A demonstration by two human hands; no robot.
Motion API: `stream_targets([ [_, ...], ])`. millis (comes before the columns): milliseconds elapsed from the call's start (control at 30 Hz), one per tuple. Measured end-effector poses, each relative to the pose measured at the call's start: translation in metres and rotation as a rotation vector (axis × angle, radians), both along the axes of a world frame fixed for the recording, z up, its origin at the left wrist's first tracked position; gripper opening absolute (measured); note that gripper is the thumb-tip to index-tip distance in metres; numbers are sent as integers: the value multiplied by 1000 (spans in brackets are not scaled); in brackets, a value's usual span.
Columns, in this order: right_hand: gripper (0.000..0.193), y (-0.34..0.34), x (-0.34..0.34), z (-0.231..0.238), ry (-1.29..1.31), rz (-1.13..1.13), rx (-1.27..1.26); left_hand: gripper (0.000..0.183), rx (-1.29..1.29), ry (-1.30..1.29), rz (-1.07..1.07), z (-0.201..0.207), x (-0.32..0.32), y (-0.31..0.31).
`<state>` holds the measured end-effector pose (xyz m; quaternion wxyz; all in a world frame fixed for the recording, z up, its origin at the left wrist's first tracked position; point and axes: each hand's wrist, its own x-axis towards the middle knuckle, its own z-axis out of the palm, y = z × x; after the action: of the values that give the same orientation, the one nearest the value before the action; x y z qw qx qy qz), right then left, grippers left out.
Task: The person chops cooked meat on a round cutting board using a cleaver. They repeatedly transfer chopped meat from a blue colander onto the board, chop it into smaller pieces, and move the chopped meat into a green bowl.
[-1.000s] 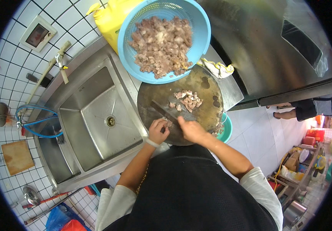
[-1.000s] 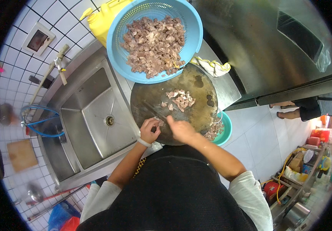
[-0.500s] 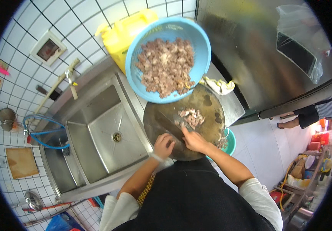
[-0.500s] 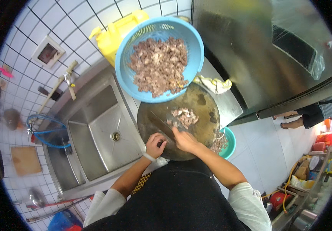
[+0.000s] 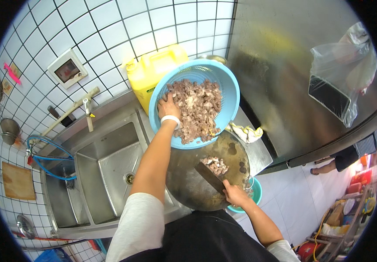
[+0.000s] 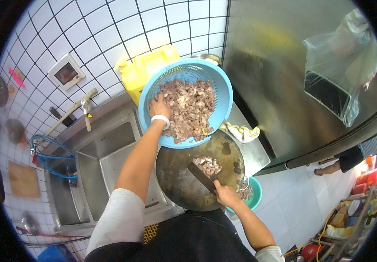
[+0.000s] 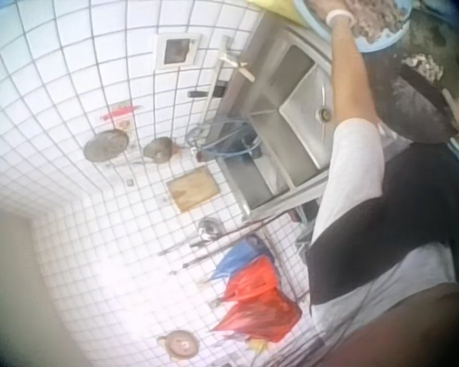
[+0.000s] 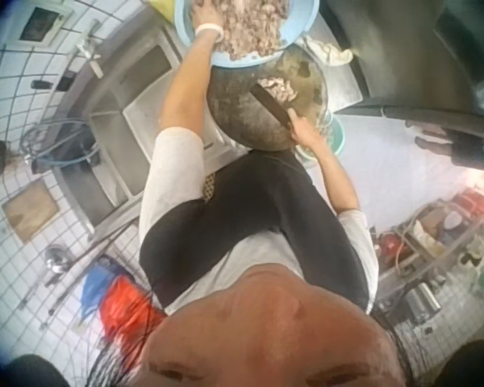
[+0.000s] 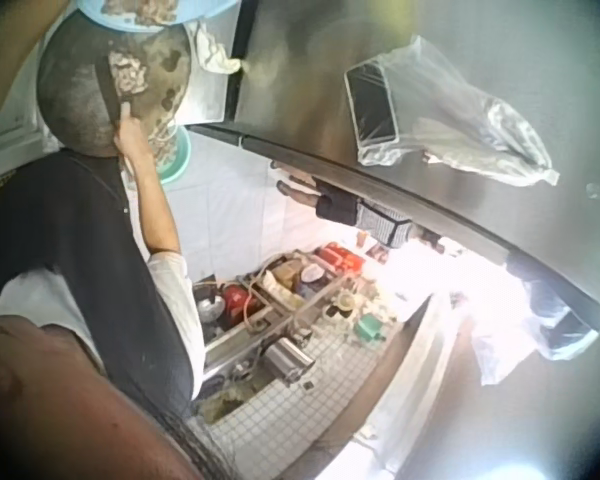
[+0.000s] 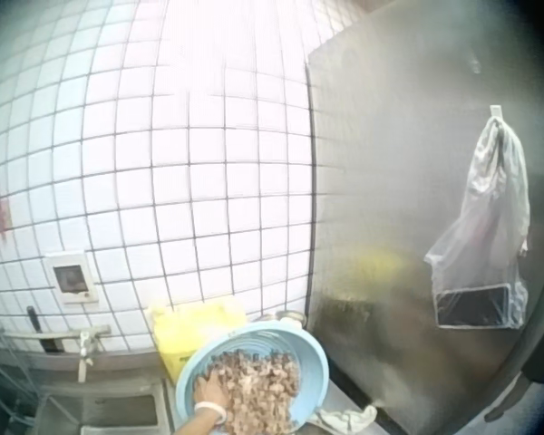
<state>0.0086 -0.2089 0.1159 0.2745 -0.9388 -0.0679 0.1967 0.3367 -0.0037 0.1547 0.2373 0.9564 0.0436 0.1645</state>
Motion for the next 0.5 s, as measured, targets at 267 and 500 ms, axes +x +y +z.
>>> stream_targets([
  [267, 23, -1, -8, -6, -15, -100, 46, 11, -413, -349, -196, 4, -32, 10],
  [500, 22, 2, -5, -4, 10, -96, 86, 24, -787, 665, -456, -125, -249, 33],
])
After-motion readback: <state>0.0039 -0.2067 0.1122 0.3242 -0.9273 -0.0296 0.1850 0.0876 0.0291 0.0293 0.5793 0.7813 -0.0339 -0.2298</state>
